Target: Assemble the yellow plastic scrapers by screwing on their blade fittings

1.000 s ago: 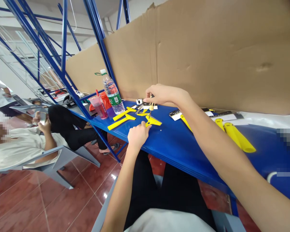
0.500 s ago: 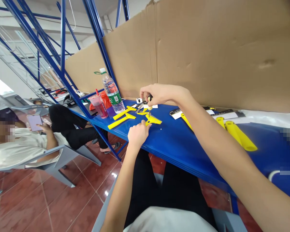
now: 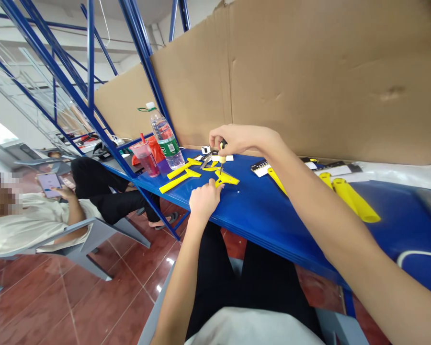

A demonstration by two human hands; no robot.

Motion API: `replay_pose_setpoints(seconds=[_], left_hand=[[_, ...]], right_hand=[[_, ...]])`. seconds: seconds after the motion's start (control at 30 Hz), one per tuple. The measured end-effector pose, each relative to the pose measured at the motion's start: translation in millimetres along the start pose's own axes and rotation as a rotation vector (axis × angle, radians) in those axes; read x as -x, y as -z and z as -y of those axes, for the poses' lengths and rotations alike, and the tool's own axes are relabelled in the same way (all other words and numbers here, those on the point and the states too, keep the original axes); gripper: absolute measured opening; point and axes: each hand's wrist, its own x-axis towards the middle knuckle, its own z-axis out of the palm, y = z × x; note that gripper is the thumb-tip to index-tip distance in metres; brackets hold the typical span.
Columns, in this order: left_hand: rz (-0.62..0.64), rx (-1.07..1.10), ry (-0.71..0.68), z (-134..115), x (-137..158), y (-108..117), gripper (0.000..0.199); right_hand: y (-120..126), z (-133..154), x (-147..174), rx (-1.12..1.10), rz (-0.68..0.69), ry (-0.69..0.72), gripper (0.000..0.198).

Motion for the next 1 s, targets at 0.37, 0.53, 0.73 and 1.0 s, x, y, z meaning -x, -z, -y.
replay_pose_setpoints(seconds=[0.37, 0.53, 0.73, 1.0], left_hand=[[0.001, -0.011, 0.0, -1, -1, 2, 0.055], [0.005, -0.019, -0.01, 0, -1, 1, 0.055], [-0.003, -0.007, -0.005, 0, -1, 1, 0.055], [0.034, 0.008, -0.011, 1, -3, 5, 0.055]], right_hand=[[1, -2, 1, 0.042, -0.016, -0.069, 0.04], [0, 0, 1, 0.058, -0.008, -0.074, 0.03], [7, 6, 7, 0.135, -0.014, -0.11, 0.029], [17, -12, 10, 0.048, 0.205, -0.191, 0.018]])
